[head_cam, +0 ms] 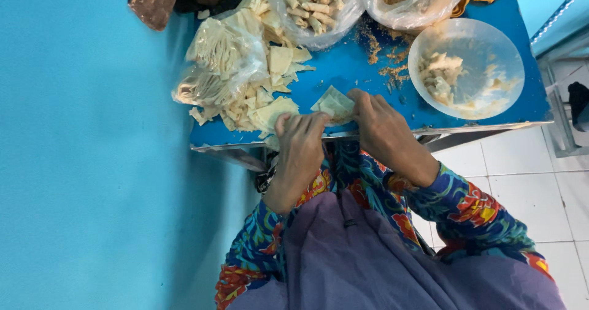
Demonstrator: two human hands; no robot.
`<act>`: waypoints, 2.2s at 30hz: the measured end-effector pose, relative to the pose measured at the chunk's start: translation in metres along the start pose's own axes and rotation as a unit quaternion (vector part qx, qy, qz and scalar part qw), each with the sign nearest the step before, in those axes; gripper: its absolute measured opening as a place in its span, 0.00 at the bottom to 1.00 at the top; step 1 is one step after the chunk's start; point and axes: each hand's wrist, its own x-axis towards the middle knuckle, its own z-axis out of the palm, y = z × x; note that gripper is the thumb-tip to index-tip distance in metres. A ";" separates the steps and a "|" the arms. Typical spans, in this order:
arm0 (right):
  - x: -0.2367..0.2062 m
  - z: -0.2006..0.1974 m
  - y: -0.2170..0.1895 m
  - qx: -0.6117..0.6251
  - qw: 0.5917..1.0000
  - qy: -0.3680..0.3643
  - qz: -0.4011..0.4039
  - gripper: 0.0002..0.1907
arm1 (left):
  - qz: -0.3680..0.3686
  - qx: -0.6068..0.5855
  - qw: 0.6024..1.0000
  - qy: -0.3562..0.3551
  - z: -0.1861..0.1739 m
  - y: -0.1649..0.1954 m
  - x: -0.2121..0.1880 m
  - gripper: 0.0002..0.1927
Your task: The person sits at a small blue table and rolls thin pale pastry sheets by hand into tight cylinders, one at a time. Each finished roll is placed into a plastic bag holding a growing pile of similar rolls, with a bowl of brown powder and a plate of broken pieces nearby.
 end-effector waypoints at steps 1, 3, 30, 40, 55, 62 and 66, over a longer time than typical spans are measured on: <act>0.001 0.000 0.000 -0.005 1.000 -0.008 0.003 0.21 | 0.006 -0.003 1.000 -0.005 -0.002 -0.002 0.000 0.14; 0.003 0.001 -0.001 -0.014 1.000 -0.016 0.000 0.22 | 0.022 -0.007 0.999 -0.023 -0.004 -0.008 0.001 0.14; 0.013 0.007 -0.002 0.023 0.999 0.008 -0.032 0.27 | 0.082 0.027 0.996 0.026 0.020 -0.036 0.006 0.09; 0.025 0.011 -0.001 0.086 0.993 -0.033 -0.073 0.26 | 0.093 0.046 0.994 0.027 0.022 -0.037 0.007 0.06; 0.057 0.013 0.015 0.204 0.969 -0.133 0.040 0.28 | 0.000 -0.032 0.999 -0.022 0.018 -0.037 0.027 0.04; 0.036 0.007 0.003 0.082 0.994 -0.046 -0.052 0.27 | 0.058 0.035 0.997 -0.034 0.013 -0.038 0.022 0.08; 0.030 0.009 -0.003 0.052 0.997 -0.048 -0.041 0.28 | 0.060 0.056 0.995 -0.055 0.011 -0.036 0.029 0.02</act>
